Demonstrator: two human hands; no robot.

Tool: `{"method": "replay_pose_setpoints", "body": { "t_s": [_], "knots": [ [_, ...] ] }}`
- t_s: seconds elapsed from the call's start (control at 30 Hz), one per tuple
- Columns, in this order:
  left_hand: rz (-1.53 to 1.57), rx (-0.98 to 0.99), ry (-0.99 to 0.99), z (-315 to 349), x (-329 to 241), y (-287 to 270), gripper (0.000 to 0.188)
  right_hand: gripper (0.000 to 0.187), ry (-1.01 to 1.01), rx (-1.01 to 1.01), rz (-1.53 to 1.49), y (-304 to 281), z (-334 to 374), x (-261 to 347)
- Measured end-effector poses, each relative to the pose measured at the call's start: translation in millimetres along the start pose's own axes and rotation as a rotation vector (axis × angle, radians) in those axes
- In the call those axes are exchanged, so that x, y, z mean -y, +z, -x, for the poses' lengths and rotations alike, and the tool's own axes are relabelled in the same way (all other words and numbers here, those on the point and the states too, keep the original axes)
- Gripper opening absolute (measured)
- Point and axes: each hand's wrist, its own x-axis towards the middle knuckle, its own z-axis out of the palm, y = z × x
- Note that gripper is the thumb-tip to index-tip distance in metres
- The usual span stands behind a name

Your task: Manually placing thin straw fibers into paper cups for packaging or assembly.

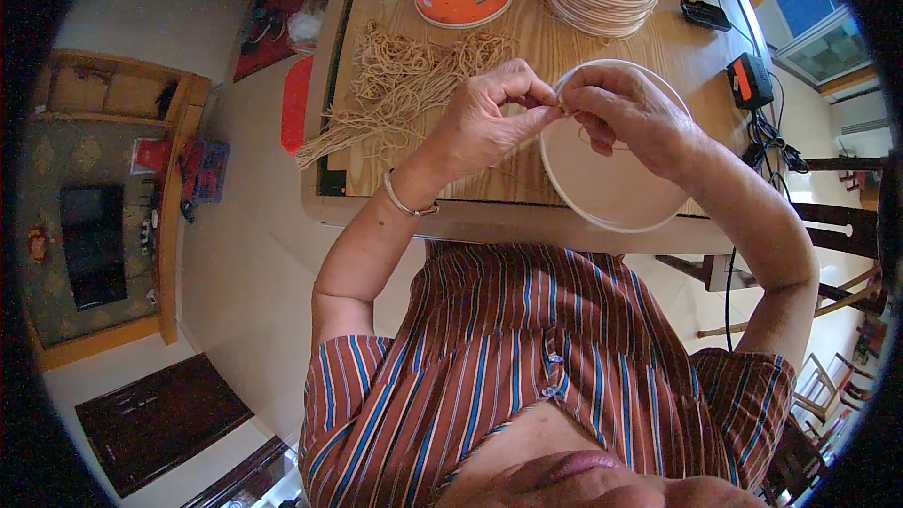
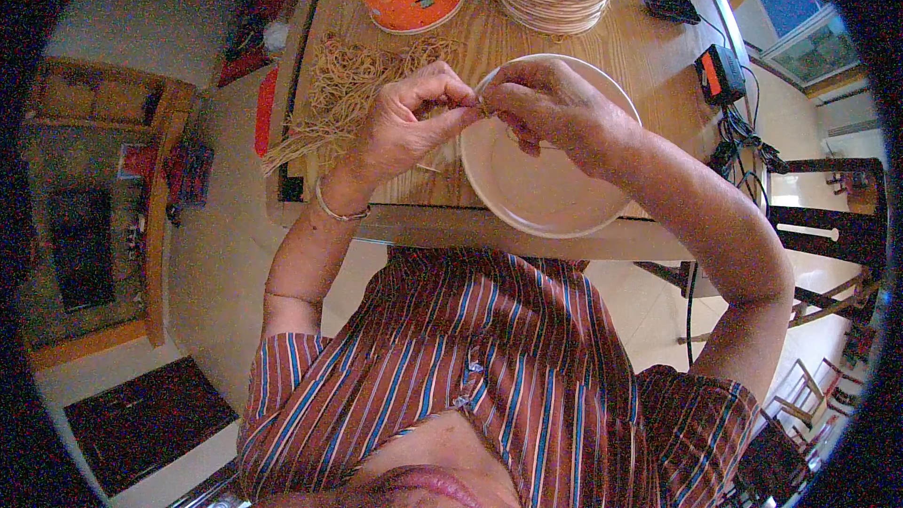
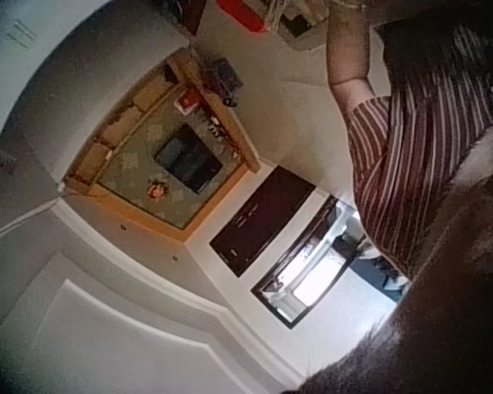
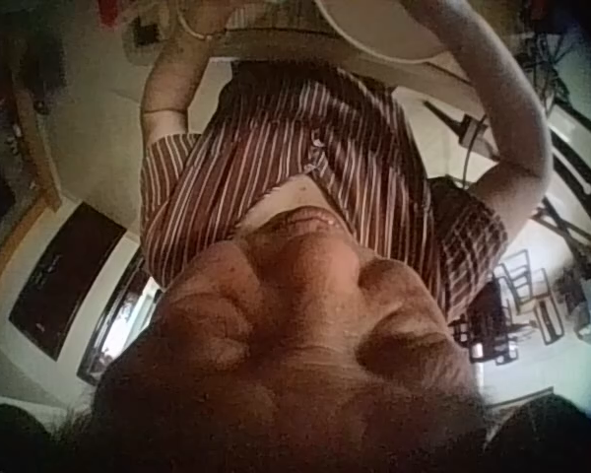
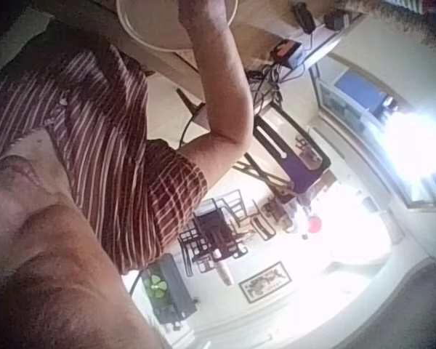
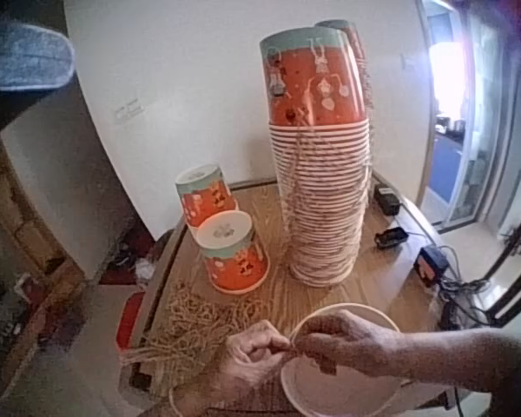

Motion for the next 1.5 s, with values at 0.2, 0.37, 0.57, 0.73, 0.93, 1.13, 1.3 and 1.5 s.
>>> {"method": "replay_pose_setpoints", "body": {
  "t_s": [0.2, 0.37, 0.57, 0.73, 0.93, 1.13, 1.3, 1.5],
  "knots": [
    [0.076, 0.023, -0.075, 4, 6, -4, 0.009, 0.022, 0.008, 0.003, -0.039, -4, -2, -10],
    [0.118, 0.013, -0.083, 3, 2, -3, 0.008, 0.017, -0.063, 0.039, -0.044, -4, 1, -13],
    [0.068, 0.011, -0.046, 1, 3, -2, 0.009, 0.013, -0.199, -0.061, 0.152, 7, 1, -5],
    [0.052, -0.002, -0.015, 1, 4, -1, 0.01, 0.01, -0.273, -0.103, 0.401, 10, -1, -4],
    [-0.013, 0.017, -0.003, 1, -1, -3, 0.012, 0.008, -0.464, -0.191, 0.706, 10, 1, -5],
    [-0.045, -0.006, 0.033, 2, 3, -1, 0.012, 0.014, -0.29, -0.151, 0.72, 7, -3, 10],
    [-0.051, -0.003, 0.044, 3, 4, -3, 0.013, 0.015, -0.392, -0.179, 0.75, 6, -4, 8],
    [-0.022, 0.001, -0.039, 6, 3, -2, 0.012, 0.013, -0.43, -0.214, 0.719, 3, -3, -1]
  ]
}}
